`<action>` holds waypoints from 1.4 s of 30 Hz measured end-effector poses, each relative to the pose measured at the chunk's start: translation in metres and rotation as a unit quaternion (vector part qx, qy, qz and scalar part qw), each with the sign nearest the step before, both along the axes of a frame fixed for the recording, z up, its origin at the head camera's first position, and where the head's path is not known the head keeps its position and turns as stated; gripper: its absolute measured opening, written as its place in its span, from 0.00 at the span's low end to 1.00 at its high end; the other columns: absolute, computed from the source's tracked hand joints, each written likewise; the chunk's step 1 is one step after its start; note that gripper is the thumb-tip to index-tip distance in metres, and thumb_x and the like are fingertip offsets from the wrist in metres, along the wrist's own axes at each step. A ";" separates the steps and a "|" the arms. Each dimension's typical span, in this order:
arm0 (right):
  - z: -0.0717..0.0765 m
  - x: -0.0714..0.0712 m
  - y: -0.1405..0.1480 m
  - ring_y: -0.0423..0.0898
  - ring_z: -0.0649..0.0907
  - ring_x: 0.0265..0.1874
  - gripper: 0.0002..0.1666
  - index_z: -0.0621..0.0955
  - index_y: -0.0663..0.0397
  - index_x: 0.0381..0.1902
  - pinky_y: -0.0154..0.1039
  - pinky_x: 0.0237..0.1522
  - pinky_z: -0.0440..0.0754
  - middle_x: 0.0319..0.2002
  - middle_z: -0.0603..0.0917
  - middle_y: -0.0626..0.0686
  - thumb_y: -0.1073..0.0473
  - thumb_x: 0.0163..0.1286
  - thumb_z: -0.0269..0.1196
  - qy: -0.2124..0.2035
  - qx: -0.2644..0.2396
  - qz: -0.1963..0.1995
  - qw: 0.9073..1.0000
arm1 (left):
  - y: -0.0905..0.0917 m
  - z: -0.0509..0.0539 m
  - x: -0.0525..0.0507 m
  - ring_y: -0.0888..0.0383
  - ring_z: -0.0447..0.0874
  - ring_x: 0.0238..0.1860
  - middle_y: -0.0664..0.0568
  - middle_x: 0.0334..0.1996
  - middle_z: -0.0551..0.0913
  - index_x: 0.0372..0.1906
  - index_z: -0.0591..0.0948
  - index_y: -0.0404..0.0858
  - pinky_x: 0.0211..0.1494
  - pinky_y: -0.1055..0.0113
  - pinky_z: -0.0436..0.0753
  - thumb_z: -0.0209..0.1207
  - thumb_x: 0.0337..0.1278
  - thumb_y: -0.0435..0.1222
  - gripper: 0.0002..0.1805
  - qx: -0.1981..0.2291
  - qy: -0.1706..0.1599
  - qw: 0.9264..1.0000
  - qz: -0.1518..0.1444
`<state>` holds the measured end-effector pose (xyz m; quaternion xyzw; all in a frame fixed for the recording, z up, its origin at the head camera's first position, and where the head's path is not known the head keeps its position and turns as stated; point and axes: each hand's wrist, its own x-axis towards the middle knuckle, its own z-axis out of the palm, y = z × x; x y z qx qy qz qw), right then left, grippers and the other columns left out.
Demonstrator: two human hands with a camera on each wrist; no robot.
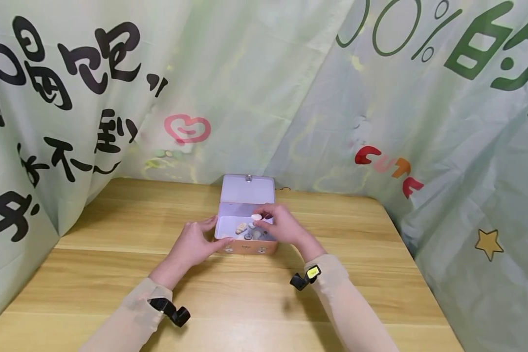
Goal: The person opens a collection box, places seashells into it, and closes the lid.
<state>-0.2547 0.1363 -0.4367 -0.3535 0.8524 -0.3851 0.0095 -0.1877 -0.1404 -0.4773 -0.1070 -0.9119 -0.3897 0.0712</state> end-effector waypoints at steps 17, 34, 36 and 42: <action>-0.006 -0.006 0.000 0.57 0.85 0.54 0.15 0.85 0.68 0.55 0.53 0.61 0.81 0.52 0.88 0.63 0.66 0.73 0.70 0.011 0.026 0.017 0.999 | 0.002 -0.002 -0.005 0.63 0.59 0.08 0.39 0.68 0.77 0.69 0.77 0.31 0.22 0.64 0.76 0.69 0.49 0.73 0.57 -0.014 0.016 1.000 -0.004; 0.004 -0.001 0.012 0.55 0.84 0.51 0.12 0.87 0.68 0.52 0.53 0.59 0.82 0.51 0.88 0.61 0.66 0.74 0.69 0.028 -0.032 -0.040 0.998 | -0.015 0.000 -0.020 0.45 0.91 0.48 0.47 0.45 0.92 0.49 0.93 0.40 0.51 0.48 0.88 0.67 0.60 0.67 0.35 0.019 0.072 0.997 0.014; 0.005 -0.001 0.013 0.54 0.84 0.51 0.12 0.87 0.67 0.52 0.53 0.59 0.82 0.50 0.89 0.59 0.66 0.74 0.69 0.032 -0.037 -0.043 0.998 | -0.016 0.001 -0.023 0.51 0.92 0.42 0.54 0.38 0.93 0.42 0.94 0.43 0.47 0.49 0.89 0.68 0.62 0.64 0.28 0.025 0.082 0.996 0.017; 0.006 -0.004 0.018 0.51 0.85 0.48 0.09 0.87 0.63 0.50 0.53 0.56 0.83 0.47 0.89 0.54 0.65 0.74 0.69 0.044 -0.041 -0.058 0.996 | -0.015 0.014 -0.035 0.59 0.86 0.32 0.61 0.29 0.89 0.37 0.91 0.46 0.39 0.56 0.85 0.69 0.64 0.59 0.20 0.011 0.064 0.998 0.021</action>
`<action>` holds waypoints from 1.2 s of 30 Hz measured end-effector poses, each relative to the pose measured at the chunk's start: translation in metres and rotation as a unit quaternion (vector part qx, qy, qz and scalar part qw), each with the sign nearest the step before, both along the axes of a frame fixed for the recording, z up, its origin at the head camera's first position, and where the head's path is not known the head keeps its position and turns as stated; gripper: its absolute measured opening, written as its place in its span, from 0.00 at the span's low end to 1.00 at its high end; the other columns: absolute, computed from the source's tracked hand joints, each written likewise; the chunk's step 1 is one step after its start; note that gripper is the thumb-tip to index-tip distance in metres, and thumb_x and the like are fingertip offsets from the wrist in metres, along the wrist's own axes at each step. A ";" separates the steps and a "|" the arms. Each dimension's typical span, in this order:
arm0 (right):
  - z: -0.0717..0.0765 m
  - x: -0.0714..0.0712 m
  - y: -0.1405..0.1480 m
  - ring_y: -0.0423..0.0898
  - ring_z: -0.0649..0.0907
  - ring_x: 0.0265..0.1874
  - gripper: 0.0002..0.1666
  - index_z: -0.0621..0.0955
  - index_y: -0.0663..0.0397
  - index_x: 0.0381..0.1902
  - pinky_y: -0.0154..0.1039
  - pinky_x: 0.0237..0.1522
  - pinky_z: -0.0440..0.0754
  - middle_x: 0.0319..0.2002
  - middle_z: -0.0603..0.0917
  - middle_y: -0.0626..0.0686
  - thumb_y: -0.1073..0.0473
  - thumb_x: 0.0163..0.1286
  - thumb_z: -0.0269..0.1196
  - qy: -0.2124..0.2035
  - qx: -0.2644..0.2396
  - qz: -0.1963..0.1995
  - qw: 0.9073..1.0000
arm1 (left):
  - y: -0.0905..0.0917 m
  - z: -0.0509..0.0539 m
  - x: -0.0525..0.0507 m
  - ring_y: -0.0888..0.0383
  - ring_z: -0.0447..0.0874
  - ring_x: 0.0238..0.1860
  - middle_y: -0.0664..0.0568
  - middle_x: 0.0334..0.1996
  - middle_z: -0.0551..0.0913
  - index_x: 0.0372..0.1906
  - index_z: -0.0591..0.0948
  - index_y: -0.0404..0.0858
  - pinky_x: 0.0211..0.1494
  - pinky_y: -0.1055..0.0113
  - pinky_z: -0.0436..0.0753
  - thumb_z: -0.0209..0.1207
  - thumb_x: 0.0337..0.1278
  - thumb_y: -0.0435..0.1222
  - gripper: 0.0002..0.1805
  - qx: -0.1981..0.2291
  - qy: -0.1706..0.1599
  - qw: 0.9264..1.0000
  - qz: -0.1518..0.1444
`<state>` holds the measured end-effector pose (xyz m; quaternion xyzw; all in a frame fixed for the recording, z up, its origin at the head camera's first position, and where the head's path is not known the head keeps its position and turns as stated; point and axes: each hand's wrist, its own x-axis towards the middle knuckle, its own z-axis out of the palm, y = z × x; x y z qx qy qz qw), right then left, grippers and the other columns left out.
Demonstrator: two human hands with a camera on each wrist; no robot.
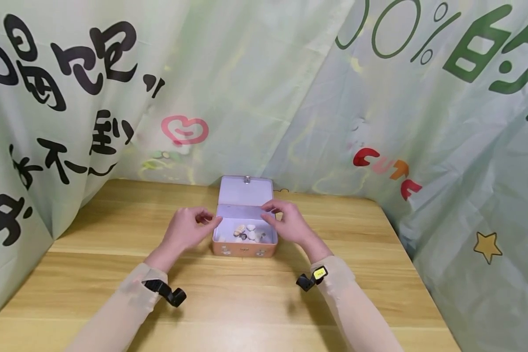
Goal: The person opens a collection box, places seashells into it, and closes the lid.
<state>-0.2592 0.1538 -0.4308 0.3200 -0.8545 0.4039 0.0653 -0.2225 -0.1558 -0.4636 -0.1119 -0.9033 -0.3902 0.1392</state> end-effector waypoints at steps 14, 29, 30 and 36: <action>0.005 -0.029 0.006 0.60 0.84 0.51 0.17 0.83 0.72 0.56 0.57 0.55 0.84 0.51 0.86 0.67 0.65 0.74 0.68 -0.042 -0.002 -0.045 0.998 | -0.008 0.009 -0.057 0.45 0.85 0.54 0.45 0.53 0.88 0.71 0.76 0.34 0.59 0.46 0.83 0.61 0.74 0.57 0.36 -0.006 -0.111 0.993 -0.037; -0.023 -0.064 0.026 0.58 0.84 0.52 0.22 0.80 0.69 0.64 0.54 0.58 0.82 0.53 0.86 0.63 0.59 0.80 0.64 -0.109 -0.015 -0.110 0.988 | -0.010 0.003 -0.093 0.38 0.82 0.60 0.33 0.62 0.82 0.74 0.71 0.28 0.65 0.45 0.79 0.58 0.80 0.48 0.33 0.042 -0.144 0.987 -0.061; -0.024 -0.065 0.027 0.58 0.84 0.52 0.23 0.80 0.69 0.65 0.54 0.57 0.83 0.53 0.86 0.63 0.58 0.80 0.64 -0.113 -0.013 -0.110 0.987 | -0.009 0.002 -0.095 0.38 0.82 0.59 0.33 0.61 0.83 0.74 0.71 0.28 0.65 0.45 0.80 0.58 0.80 0.49 0.33 0.043 -0.148 0.986 -0.061; -0.028 -0.074 0.025 0.59 0.84 0.53 0.26 0.78 0.71 0.68 0.55 0.57 0.83 0.54 0.86 0.65 0.57 0.82 0.62 -0.139 -0.004 -0.106 0.985 | -0.005 -0.002 -0.101 0.40 0.83 0.55 0.34 0.56 0.84 0.72 0.72 0.25 0.61 0.47 0.82 0.56 0.82 0.49 0.33 0.037 -0.156 0.985 -0.061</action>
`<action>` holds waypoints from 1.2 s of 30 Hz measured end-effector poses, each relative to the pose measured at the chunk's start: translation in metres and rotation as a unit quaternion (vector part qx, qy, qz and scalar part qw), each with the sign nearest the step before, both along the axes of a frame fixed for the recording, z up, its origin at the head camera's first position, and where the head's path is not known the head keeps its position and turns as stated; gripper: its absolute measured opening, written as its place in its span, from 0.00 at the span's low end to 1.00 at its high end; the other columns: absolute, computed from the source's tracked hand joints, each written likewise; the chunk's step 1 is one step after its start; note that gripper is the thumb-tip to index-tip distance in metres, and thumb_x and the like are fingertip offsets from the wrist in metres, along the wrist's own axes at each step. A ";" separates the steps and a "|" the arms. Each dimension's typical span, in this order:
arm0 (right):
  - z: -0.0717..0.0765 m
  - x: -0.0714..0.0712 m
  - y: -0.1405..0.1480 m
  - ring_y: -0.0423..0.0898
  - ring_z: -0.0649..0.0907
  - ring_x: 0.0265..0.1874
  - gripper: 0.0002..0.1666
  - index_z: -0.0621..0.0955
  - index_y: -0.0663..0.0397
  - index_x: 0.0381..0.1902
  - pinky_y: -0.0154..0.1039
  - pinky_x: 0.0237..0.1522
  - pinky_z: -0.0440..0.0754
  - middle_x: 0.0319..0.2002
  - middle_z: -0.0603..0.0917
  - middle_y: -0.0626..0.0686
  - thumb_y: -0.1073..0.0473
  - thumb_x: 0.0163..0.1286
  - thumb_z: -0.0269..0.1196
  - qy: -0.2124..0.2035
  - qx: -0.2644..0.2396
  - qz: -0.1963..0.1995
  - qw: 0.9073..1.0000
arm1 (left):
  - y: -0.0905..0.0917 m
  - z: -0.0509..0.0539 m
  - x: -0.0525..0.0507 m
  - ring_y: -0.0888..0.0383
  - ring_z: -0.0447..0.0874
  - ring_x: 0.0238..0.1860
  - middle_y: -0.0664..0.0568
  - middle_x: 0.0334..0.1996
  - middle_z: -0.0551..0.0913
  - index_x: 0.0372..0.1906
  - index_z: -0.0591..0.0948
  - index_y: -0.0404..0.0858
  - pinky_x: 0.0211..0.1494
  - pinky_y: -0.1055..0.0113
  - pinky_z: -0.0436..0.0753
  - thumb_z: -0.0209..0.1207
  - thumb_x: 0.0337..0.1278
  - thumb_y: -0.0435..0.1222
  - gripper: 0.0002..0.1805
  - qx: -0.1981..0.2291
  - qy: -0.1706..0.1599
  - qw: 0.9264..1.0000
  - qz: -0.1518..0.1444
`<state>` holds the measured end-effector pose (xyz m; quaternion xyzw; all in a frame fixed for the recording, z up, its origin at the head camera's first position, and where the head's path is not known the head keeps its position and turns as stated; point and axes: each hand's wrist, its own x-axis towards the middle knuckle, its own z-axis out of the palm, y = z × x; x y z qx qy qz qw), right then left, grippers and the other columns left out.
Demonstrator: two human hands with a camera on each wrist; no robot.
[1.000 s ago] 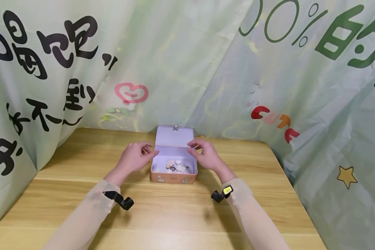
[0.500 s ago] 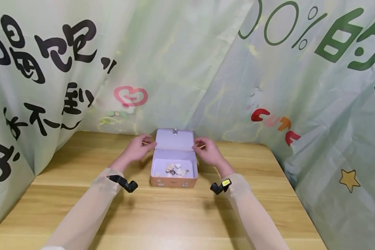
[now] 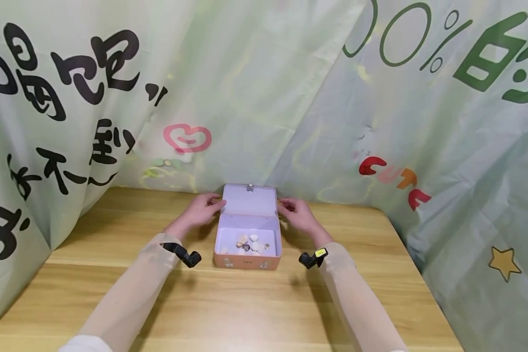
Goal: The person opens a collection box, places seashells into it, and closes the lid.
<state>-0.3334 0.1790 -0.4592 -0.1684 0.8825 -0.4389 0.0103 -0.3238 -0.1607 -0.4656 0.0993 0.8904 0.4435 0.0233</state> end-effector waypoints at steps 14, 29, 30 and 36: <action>-0.003 0.000 -0.003 0.56 0.86 0.47 0.27 0.75 0.74 0.70 0.47 0.50 0.85 0.48 0.88 0.63 0.61 0.82 0.60 -0.022 -0.012 0.005 1.000 | 0.006 -0.002 -0.002 0.42 0.85 0.51 0.33 0.54 0.85 0.72 0.72 0.24 0.49 0.55 0.87 0.59 0.80 0.42 0.30 0.036 0.004 0.999 -0.013; 0.007 -0.003 -0.008 0.58 0.86 0.50 0.26 0.76 0.73 0.69 0.43 0.50 0.86 0.52 0.88 0.65 0.66 0.78 0.63 0.011 -0.058 -0.002 0.998 | 0.001 0.013 -0.002 0.42 0.85 0.53 0.34 0.55 0.86 0.73 0.72 0.25 0.51 0.54 0.86 0.60 0.79 0.40 0.30 0.061 0.026 0.998 -0.014; 0.008 -0.003 -0.008 0.58 0.86 0.49 0.26 0.76 0.73 0.69 0.44 0.50 0.86 0.51 0.88 0.65 0.66 0.78 0.63 0.016 -0.057 -0.001 0.998 | 0.001 0.014 -0.001 0.42 0.85 0.53 0.34 0.55 0.86 0.73 0.72 0.25 0.51 0.54 0.86 0.61 0.78 0.40 0.30 0.057 0.029 0.998 -0.014; 0.011 -0.001 -0.005 0.57 0.86 0.45 0.24 0.78 0.72 0.67 0.43 0.46 0.86 0.49 0.88 0.64 0.67 0.77 0.65 0.033 -0.074 -0.005 0.997 | 0.003 0.020 0.003 0.42 0.84 0.55 0.35 0.56 0.86 0.73 0.73 0.26 0.53 0.53 0.85 0.61 0.78 0.40 0.29 0.066 0.038 0.997 -0.008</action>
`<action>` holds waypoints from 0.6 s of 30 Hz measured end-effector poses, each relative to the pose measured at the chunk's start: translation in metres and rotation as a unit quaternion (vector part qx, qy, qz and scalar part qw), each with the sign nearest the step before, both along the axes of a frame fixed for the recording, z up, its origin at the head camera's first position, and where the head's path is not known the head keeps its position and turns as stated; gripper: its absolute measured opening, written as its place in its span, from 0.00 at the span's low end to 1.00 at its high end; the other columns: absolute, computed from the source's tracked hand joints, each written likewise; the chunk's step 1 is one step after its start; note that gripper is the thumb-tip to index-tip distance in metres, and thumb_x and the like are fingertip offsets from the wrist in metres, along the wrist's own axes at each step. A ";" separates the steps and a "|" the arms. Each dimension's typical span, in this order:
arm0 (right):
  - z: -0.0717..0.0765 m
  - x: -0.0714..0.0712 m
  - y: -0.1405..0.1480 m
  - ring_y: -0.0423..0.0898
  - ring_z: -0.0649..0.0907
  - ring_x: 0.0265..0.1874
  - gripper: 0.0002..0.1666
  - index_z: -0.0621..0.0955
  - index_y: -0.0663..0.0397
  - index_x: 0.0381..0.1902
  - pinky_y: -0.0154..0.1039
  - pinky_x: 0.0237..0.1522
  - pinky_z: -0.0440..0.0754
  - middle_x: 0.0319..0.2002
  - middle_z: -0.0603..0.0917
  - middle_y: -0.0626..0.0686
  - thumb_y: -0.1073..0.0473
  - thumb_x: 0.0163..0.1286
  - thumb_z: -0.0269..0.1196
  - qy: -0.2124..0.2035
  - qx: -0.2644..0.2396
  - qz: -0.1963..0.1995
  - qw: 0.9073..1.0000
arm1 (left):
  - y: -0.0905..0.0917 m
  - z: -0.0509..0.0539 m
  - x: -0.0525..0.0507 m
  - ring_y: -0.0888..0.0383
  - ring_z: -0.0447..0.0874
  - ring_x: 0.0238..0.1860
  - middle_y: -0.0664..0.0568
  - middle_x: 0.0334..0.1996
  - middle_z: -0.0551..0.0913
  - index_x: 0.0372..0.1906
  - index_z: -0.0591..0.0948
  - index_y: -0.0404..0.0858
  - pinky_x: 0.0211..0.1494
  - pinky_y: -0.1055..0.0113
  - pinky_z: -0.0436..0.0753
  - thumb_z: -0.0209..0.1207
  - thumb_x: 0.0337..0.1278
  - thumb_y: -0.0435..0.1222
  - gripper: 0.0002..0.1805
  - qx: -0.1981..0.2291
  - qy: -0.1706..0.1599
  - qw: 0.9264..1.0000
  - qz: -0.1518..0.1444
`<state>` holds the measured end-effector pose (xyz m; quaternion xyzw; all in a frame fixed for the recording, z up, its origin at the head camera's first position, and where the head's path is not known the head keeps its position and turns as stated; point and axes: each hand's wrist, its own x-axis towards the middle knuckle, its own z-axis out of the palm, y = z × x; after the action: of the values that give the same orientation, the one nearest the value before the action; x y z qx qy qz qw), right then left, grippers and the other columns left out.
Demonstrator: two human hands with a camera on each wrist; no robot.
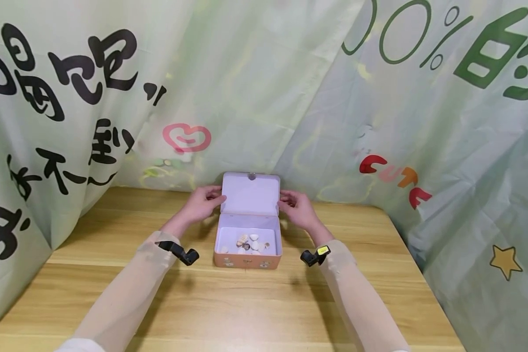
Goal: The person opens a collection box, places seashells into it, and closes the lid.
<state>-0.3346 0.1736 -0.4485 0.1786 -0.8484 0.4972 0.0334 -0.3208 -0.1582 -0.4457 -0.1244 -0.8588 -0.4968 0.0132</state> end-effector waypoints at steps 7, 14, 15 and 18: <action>0.003 0.002 0.002 0.56 0.86 0.45 0.23 0.79 0.71 0.66 0.40 0.46 0.85 0.49 0.89 0.64 0.66 0.77 0.65 -0.009 -0.018 -0.008 1.000 | 0.002 0.005 0.004 0.42 0.85 0.56 0.36 0.55 0.87 0.72 0.75 0.26 0.54 0.52 0.85 0.61 0.78 0.39 0.28 0.015 0.011 1.000 0.010; 0.006 0.005 0.002 0.61 0.87 0.47 0.21 0.80 0.73 0.63 0.43 0.49 0.83 0.48 0.89 0.67 0.68 0.76 0.66 0.012 -0.035 -0.004 0.999 | 0.003 0.007 0.008 0.42 0.85 0.54 0.36 0.54 0.88 0.71 0.76 0.27 0.55 0.51 0.85 0.62 0.77 0.38 0.27 0.028 0.024 0.999 0.017; 0.007 0.005 0.002 0.61 0.87 0.48 0.20 0.81 0.74 0.62 0.43 0.49 0.83 0.48 0.88 0.67 0.68 0.76 0.66 0.016 -0.038 -0.002 0.999 | 0.003 0.008 0.010 0.42 0.85 0.54 0.36 0.54 0.88 0.70 0.76 0.27 0.56 0.51 0.85 0.63 0.76 0.38 0.27 0.028 0.027 0.999 0.019; 0.008 0.007 0.003 0.62 0.87 0.47 0.19 0.81 0.74 0.60 0.42 0.48 0.83 0.47 0.89 0.68 0.69 0.75 0.67 0.024 -0.045 -0.003 0.999 | 0.006 0.009 0.012 0.41 0.86 0.54 0.35 0.54 0.87 0.69 0.78 0.26 0.58 0.50 0.85 0.65 0.75 0.38 0.26 0.028 0.039 0.998 0.026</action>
<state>-0.3278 0.1763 -0.4407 0.1865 -0.8247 0.5301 0.0634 -0.3087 -0.1523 -0.4369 -0.1207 -0.8462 -0.5151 0.0635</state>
